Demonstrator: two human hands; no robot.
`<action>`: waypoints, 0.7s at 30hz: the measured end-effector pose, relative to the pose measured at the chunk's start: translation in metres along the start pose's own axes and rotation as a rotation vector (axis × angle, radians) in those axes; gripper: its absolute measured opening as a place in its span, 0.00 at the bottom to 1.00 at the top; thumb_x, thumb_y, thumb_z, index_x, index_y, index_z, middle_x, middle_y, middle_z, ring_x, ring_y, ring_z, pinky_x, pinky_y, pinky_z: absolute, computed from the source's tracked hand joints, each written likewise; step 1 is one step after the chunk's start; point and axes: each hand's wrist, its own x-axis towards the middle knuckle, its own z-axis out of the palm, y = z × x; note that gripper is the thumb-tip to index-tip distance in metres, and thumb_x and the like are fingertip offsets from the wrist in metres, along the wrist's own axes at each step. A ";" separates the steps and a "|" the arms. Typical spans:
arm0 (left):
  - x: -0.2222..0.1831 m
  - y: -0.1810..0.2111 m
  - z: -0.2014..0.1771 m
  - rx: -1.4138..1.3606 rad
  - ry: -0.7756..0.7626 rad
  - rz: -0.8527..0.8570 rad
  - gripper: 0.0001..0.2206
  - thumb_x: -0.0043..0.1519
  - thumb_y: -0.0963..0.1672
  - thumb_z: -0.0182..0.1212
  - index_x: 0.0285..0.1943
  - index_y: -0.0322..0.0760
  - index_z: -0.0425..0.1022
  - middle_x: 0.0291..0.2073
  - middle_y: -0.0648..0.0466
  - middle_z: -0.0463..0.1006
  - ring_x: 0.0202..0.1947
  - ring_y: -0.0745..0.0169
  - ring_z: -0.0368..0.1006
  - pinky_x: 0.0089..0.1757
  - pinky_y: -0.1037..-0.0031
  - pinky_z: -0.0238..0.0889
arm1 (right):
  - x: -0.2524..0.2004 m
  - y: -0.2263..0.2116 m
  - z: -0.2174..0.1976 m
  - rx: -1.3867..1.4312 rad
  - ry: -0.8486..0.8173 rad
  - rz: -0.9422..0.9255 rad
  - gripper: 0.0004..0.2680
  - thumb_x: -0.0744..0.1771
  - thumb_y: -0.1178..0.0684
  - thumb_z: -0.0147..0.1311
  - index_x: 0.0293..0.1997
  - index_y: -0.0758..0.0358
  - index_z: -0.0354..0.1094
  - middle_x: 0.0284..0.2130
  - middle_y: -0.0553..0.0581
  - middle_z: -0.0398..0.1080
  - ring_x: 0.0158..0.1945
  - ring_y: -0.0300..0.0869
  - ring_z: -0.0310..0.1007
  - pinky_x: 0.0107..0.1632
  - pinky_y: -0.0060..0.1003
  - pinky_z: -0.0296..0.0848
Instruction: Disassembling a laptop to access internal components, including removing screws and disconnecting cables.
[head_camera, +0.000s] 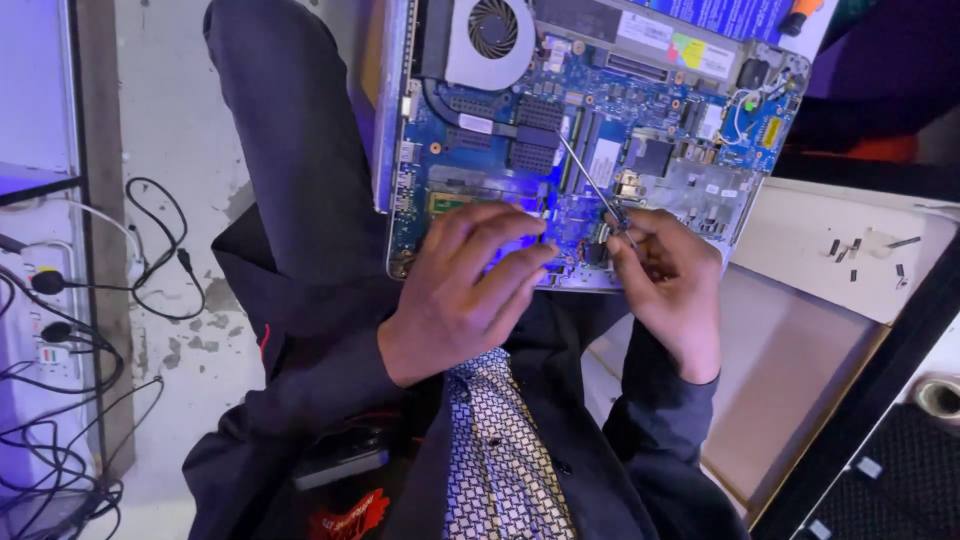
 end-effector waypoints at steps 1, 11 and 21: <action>0.000 -0.001 -0.001 -0.005 0.009 -0.012 0.07 0.67 0.41 0.58 0.49 0.36 0.80 0.49 0.47 0.77 0.52 0.41 0.74 0.49 0.56 0.66 | 0.003 -0.005 -0.002 -0.009 -0.012 0.003 0.05 0.68 0.67 0.59 0.47 0.73 0.74 0.23 0.63 0.71 0.24 0.46 0.71 0.23 0.38 0.63; -0.002 -0.005 -0.007 -0.075 -0.012 0.005 0.07 0.68 0.42 0.57 0.50 0.34 0.78 0.51 0.45 0.77 0.52 0.40 0.75 0.50 0.55 0.68 | 0.026 -0.034 -0.014 -0.199 -0.146 -0.097 0.06 0.66 0.63 0.65 0.45 0.71 0.77 0.29 0.61 0.72 0.23 0.49 0.70 0.22 0.39 0.65; -0.004 -0.005 -0.005 -0.049 -0.015 0.002 0.07 0.68 0.42 0.57 0.50 0.35 0.79 0.50 0.46 0.77 0.52 0.42 0.75 0.51 0.55 0.67 | 0.039 -0.054 -0.018 -0.421 -0.230 -0.257 0.04 0.67 0.60 0.64 0.43 0.69 0.76 0.33 0.61 0.73 0.24 0.50 0.72 0.25 0.43 0.70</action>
